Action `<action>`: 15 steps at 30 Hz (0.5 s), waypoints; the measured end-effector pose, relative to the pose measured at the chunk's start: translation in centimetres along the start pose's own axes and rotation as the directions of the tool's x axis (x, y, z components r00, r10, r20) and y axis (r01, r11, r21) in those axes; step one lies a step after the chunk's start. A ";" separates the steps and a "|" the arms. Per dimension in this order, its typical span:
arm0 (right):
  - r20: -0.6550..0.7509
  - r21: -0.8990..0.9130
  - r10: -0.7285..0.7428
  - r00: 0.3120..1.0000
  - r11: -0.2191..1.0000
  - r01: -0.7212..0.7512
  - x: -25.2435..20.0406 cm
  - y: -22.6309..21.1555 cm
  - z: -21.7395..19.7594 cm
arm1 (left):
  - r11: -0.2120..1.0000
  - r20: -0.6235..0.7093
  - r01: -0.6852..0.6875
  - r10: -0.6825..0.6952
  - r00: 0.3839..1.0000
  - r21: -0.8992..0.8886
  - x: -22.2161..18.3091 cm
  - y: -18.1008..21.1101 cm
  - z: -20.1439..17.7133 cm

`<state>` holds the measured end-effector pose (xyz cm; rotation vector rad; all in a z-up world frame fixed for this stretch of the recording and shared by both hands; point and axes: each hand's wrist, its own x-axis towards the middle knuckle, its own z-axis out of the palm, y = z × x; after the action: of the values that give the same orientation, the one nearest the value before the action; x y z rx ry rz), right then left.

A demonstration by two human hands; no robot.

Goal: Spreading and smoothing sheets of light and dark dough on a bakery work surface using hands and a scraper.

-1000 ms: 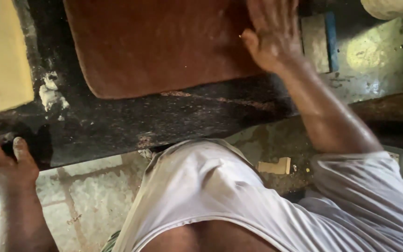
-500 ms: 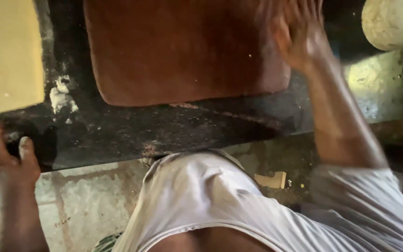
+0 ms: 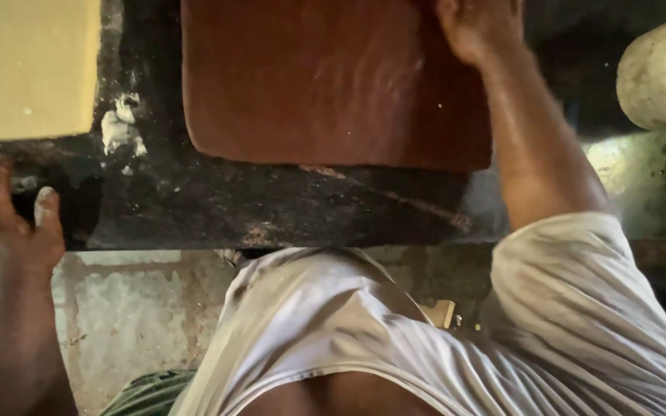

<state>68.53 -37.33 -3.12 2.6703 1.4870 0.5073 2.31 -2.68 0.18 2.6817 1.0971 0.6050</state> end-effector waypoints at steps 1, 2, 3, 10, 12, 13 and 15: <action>0.052 0.035 0.026 0.998 0.999 -0.028 -0.5 0.4 -0.6 | 0.992 0.053 0.097 -0.093 0.994 -0.084 0.0 0.3 -0.1; 0.051 0.033 0.024 0.998 0.999 -0.026 -1.4 1.8 -1.4 | 0.991 0.052 0.099 -0.094 0.994 -0.086 0.2 0.9 -0.4; 0.052 0.330 0.111 0.992 0.936 -0.122 -2.3 3.2 -2.3 | 0.999 0.018 0.028 -0.027 0.999 -0.032 0.5 1.5 -0.7; 0.448 -0.061 0.485 0.752 0.855 -0.515 -18.2 7.1 -10.5 | 0.988 -0.013 -0.102 0.101 0.995 -0.118 -0.7 -3.2 1.9; 0.564 -0.144 0.614 0.552 0.731 -0.667 -18.5 0.9 -15.3 | 0.992 0.018 -0.026 0.028 0.999 -0.122 0.4 -0.2 0.2; 0.646 -0.252 0.698 0.307 0.576 -0.778 -18.8 -2.2 -17.7 | 0.991 0.053 0.043 -0.037 0.998 -0.124 0.9 1.4 -0.8; 0.579 -0.211 0.729 0.365 0.567 -0.796 -20.3 -2.8 -16.3 | 0.956 0.096 0.202 -0.185 0.978 -0.214 1.7 3.7 -1.9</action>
<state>51.42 -54.72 6.45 3.0008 -0.0035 -0.4795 4.93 -4.04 3.57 2.3538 1.1780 0.5506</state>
